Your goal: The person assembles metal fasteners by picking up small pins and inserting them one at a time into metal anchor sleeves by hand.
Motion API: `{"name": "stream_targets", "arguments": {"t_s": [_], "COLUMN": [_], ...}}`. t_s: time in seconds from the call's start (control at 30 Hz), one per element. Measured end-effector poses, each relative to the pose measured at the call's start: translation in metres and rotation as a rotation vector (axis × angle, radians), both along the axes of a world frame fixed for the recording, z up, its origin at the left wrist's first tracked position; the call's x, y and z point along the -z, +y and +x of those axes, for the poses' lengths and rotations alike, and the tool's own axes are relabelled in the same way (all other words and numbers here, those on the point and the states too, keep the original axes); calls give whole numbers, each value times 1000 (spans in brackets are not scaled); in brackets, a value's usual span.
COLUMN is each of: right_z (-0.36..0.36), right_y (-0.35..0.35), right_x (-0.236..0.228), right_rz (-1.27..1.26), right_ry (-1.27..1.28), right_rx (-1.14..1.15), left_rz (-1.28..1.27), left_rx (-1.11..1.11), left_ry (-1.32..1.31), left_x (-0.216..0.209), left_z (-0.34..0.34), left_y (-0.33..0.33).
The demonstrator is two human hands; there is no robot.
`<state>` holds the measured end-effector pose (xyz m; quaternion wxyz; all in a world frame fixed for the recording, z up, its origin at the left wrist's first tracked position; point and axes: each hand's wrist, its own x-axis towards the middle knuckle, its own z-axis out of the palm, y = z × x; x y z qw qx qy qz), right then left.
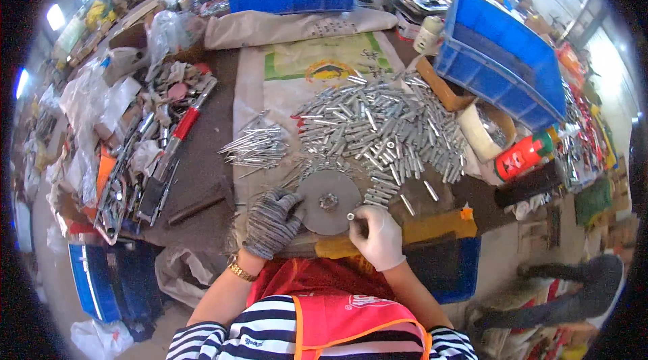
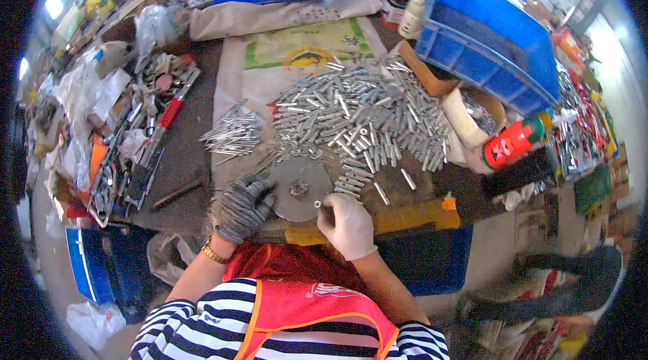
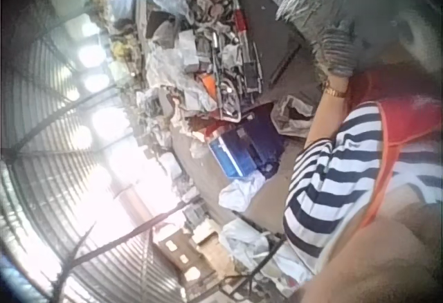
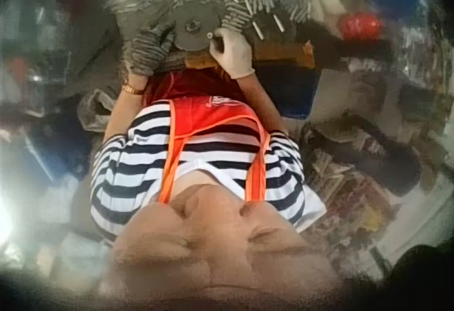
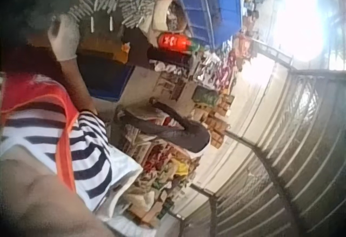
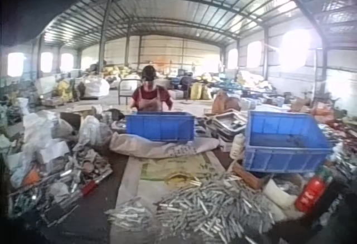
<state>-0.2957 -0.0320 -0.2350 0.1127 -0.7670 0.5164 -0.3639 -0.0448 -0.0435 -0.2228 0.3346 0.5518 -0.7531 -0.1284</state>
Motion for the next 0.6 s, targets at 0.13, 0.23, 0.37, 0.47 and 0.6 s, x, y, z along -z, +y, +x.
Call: {"name": "stream_targets", "arguments": {"t_s": [0.13, 0.23, 0.37, 0.47, 0.6], "right_z": [-6, -17, -76, -167, -229], "right_y": [-4, 10, 74, 152, 285], "right_x": [-10, -19, -5, 55, 207], "right_rz": [60, -61, -143, 2, 461], "right_ry": [3, -73, -25, -63, -711], "right_rx": [-38, 41, 536, 1146, 1821], "left_rz": [90, 93, 72, 102, 171], "left_rx": [-79, 21, 38, 81, 48], "left_ry": [-159, -100, -45, -1, 57], "left_x": [-8, 4, 12, 17, 28], "left_z": [-10, 1, 2, 8, 13], "left_y": [-1, -5, -8, -13, -14]}}
